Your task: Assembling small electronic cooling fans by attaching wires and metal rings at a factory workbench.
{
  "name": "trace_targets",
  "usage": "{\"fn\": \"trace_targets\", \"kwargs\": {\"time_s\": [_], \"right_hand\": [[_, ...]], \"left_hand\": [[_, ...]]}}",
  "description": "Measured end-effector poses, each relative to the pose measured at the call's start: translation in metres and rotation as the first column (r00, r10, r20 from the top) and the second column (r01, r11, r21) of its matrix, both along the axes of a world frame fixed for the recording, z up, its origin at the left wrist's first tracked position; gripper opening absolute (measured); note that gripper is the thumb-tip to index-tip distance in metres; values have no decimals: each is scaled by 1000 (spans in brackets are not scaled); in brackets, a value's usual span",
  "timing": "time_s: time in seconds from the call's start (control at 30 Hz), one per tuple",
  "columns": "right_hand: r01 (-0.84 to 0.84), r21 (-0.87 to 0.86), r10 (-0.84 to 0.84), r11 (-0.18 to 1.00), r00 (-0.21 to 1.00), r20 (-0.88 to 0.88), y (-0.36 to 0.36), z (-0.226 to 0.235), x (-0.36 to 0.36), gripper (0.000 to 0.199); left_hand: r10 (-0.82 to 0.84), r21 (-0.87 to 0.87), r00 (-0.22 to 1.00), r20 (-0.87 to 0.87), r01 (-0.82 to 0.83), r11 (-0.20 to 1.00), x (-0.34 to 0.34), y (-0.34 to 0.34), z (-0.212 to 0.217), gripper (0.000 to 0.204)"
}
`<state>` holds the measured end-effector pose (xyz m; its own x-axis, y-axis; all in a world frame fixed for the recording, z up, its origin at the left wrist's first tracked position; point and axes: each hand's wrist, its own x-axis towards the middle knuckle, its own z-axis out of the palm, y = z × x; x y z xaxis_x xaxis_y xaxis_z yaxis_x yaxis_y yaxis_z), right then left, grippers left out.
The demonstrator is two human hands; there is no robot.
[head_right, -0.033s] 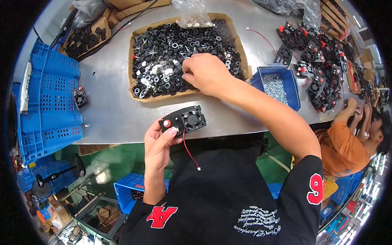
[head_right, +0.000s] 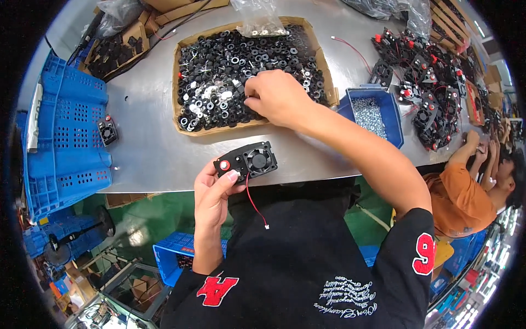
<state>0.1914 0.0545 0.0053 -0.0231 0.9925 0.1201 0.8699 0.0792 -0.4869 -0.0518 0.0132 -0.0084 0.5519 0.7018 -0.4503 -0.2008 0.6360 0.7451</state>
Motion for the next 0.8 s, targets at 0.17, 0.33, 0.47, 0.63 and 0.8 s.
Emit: {"fn": "trace_targets", "kwargs": {"time_s": [0.17, 0.33, 0.47, 0.63, 0.8], "right_hand": [[62, 37, -58, 997, 994, -94, -8, 24, -5, 22], [-76, -249, -62, 966, 860, -506, -39, 63, -20, 18], [-323, -291, 125, 900, 834, -538, -39, 72, -28, 17], [-432, -275, 258, 859, 828, -497, -38, 70, -31, 17], [-367, -437, 193, 821, 899, -393, -37, 69, -30, 19]], "left_hand": [[32, -2, 999, 12, -32, 999, -1, -2, 2, 42], [-6, 64, 1000, 6, 5, 998, 4, -3, 4, 39], [-49, 71, 999, -13, 50, 996, 2, -1, 5, 39], [-51, 129, 999, -3, 51, 990, 2, -3, 9, 36], [-69, 129, 997, -18, 71, 989, 4, -3, 6, 33]]}}
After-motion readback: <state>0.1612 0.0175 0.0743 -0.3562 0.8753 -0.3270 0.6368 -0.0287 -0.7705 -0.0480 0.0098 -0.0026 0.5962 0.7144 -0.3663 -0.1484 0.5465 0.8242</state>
